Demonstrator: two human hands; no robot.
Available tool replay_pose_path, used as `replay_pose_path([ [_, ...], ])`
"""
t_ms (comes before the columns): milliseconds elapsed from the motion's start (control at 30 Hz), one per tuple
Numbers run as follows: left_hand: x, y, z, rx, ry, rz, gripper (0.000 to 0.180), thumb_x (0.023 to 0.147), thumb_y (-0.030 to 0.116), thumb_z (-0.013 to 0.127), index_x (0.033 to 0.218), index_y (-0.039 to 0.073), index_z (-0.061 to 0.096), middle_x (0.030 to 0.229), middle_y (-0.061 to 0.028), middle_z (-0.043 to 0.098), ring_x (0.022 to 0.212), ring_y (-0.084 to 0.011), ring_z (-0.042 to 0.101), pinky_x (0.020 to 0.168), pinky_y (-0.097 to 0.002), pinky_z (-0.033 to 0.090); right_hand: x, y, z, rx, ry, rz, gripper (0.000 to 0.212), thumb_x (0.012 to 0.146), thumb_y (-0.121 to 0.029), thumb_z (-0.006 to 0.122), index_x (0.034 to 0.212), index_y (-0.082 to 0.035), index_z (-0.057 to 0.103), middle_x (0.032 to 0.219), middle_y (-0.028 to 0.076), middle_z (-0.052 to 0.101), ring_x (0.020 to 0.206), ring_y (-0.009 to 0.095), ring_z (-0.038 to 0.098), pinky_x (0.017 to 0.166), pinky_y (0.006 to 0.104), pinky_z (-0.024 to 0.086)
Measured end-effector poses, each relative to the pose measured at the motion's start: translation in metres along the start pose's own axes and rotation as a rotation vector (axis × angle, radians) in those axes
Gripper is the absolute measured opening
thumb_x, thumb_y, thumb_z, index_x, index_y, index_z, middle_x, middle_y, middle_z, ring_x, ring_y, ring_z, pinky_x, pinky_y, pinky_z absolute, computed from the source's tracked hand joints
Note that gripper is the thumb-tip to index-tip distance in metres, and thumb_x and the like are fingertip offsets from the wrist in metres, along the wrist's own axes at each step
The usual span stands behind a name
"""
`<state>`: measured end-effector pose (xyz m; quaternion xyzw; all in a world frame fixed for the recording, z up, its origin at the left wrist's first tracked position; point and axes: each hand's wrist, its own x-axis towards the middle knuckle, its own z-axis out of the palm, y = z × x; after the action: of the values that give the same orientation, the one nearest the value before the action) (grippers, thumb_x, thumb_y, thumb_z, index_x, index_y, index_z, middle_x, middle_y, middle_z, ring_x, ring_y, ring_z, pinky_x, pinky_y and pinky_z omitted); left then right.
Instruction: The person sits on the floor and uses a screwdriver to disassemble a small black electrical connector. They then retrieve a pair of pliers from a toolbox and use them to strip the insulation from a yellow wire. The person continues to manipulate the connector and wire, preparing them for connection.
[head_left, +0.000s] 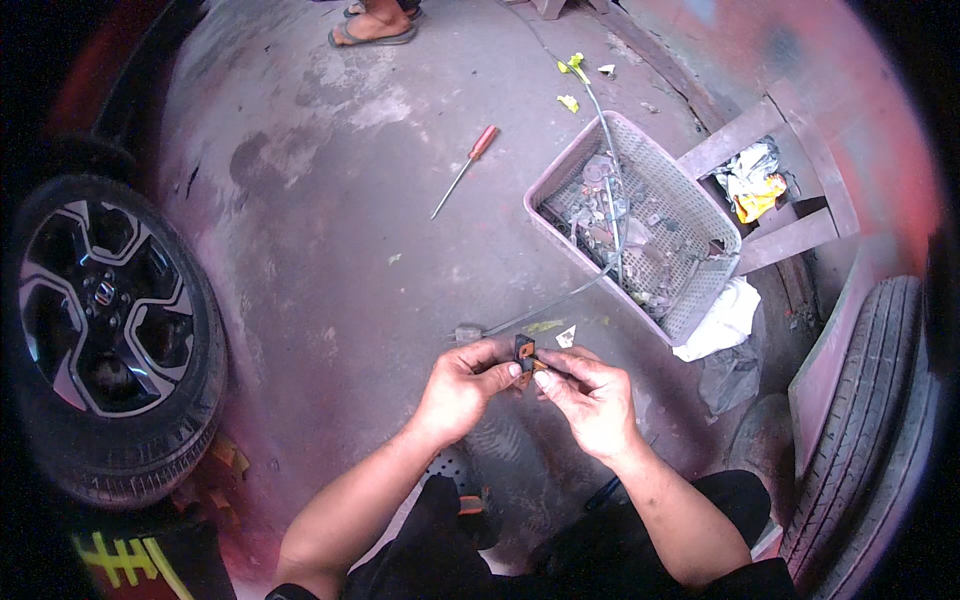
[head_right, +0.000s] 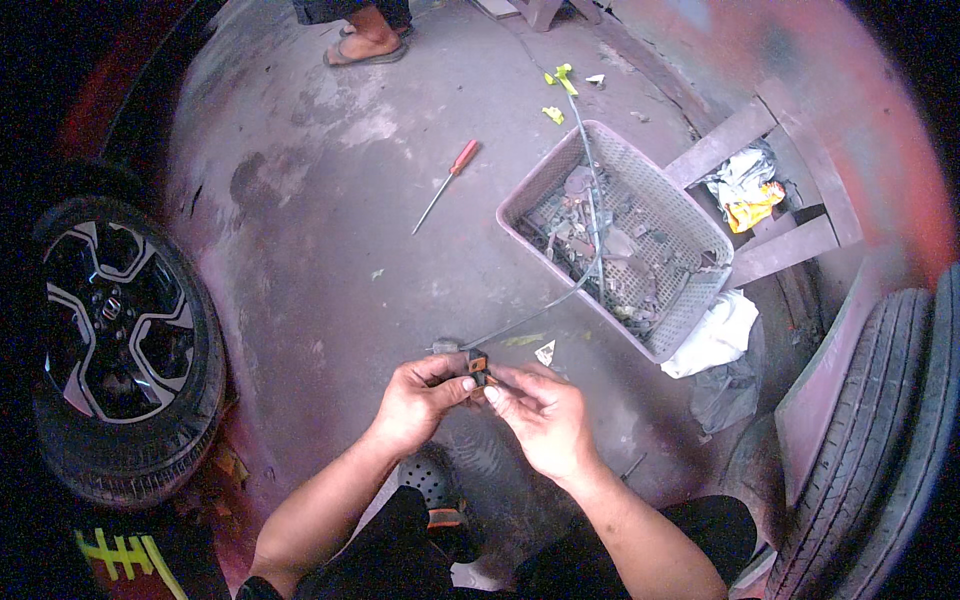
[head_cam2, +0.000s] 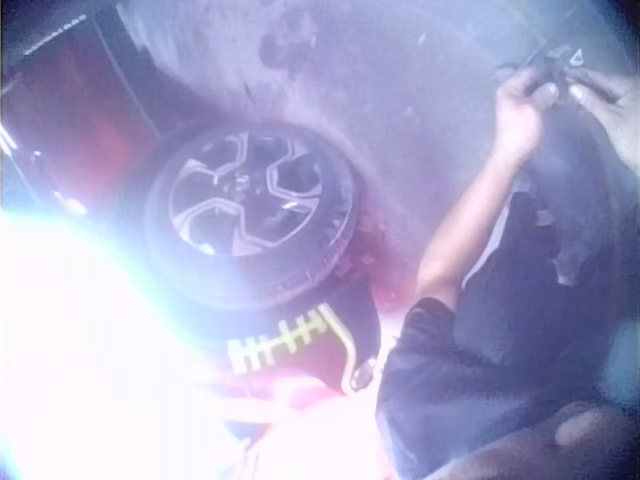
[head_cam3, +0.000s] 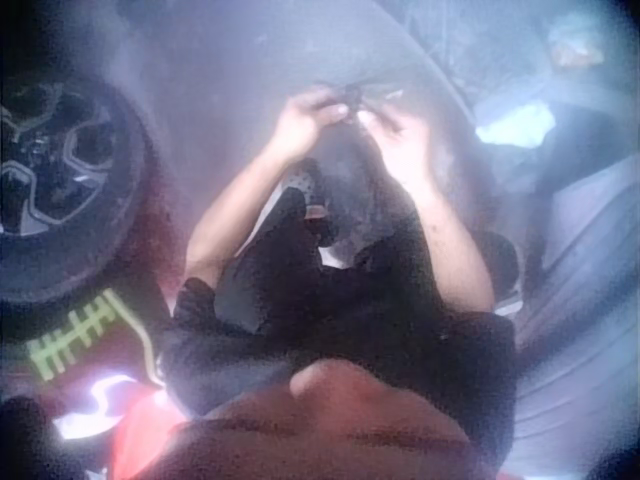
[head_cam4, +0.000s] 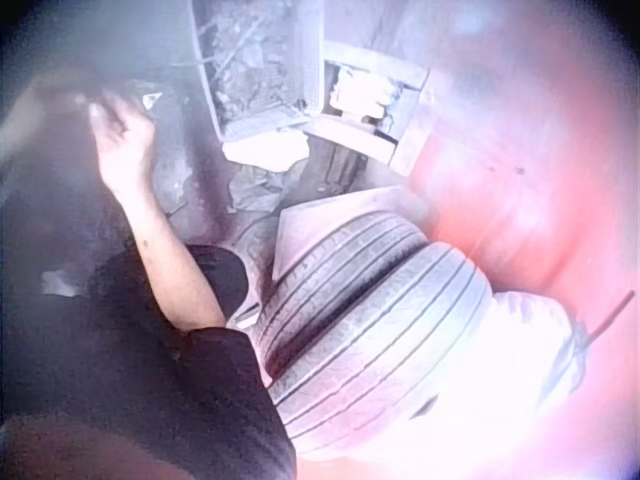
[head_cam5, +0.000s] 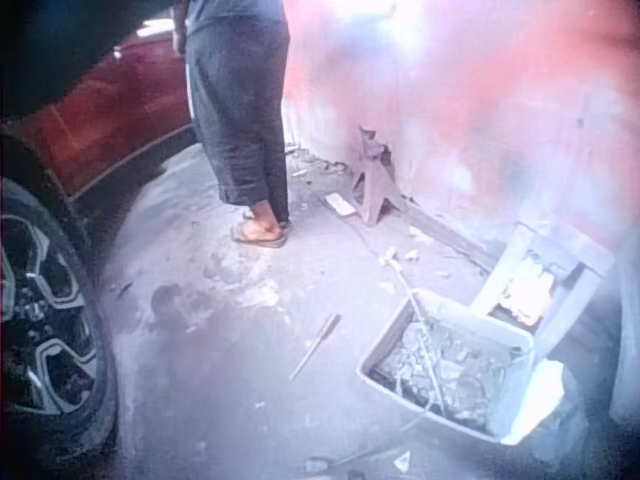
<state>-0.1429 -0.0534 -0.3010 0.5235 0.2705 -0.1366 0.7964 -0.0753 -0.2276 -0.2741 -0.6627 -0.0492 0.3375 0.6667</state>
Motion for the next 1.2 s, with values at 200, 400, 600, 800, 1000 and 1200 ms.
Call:
replay_pose_path([
  [200,-0.005,0.008,0.011,0.192,0.035,0.089,0.036,0.093,-0.001,0.060,0.128,-0.003,0.058,0.113,-0.0098,0.069,0.105,-0.0137,0.063,0.093,-0.0300,0.050,-0.006,0.004,-0.006,-0.441,0.038,-0.476,0.032,0.077,0.004,0.075,0.108,-0.001,0.070,0.101,0.016,0.066,0.085,0.025,0.067,0.074,0.0295,0.054],
  [400,-0.014,0.017,0.009,-0.074,-0.228,0.044,0.056,0.089,-0.004,0.061,0.143,0.001,0.046,0.124,-0.0103,0.064,0.105,-0.0119,0.060,0.091,-0.0261,0.048,-0.010,0.001,-0.011,-0.806,0.065,-0.891,0.021,0.074,0.004,0.075,0.093,-0.003,0.068,0.099,0.012,0.065,0.080,0.028,0.066,0.068,0.0382,0.055],
  [600,-0.017,0.004,0.005,-0.196,-0.247,0.032,0.053,0.091,0.002,0.061,0.141,-0.003,0.044,0.134,-0.0189,0.057,0.117,-0.0223,0.060,0.101,-0.0342,0.046,-0.011,-0.002,-0.008,-0.812,0.055,-0.937,0.013,0.076,0.000,0.074,0.086,-0.001,0.067,0.096,0.011,0.064,0.079,0.026,0.065,0.066,0.0374,0.054],
  [800,-0.013,0.001,0.007,-0.256,-0.246,0.065,0.048,0.093,0.003,0.060,0.137,-0.004,0.043,0.129,-0.0170,0.060,0.117,-0.0235,0.059,0.101,-0.0376,0.046,-0.017,0.005,-0.004,-0.661,0.165,-0.706,0.027,0.071,0.005,0.077,0.095,-0.002,0.066,0.099,0.012,0.064,0.086,0.026,0.066,0.073,0.0347,0.055],
  [1000,-0.014,0.003,0.008,-0.422,-0.303,-0.008,0.043,0.096,0.009,0.060,0.135,-0.004,0.048,0.122,-0.0108,0.063,0.111,-0.0163,0.059,0.100,-0.0349,0.047,-0.019,-0.007,0.003,-0.480,0.238,-0.526,0.034,0.072,0.003,0.079,0.102,-0.002,0.065,0.101,0.013,0.063,0.087,0.021,0.066,0.071,0.0313,0.055],
  [1200,-0.012,-0.002,0.008,-0.227,-0.241,0.006,0.041,0.099,0.017,0.059,0.132,-0.006,0.052,0.119,-0.0104,0.064,0.108,-0.0179,0.061,0.098,-0.0350,0.048,-0.017,-0.007,0.001,-0.485,0.229,-0.527,0.039,0.074,0.003,0.080,0.109,0.000,0.065,0.104,0.014,0.062,0.082,0.019,0.066,0.068,0.0289,0.056],
])
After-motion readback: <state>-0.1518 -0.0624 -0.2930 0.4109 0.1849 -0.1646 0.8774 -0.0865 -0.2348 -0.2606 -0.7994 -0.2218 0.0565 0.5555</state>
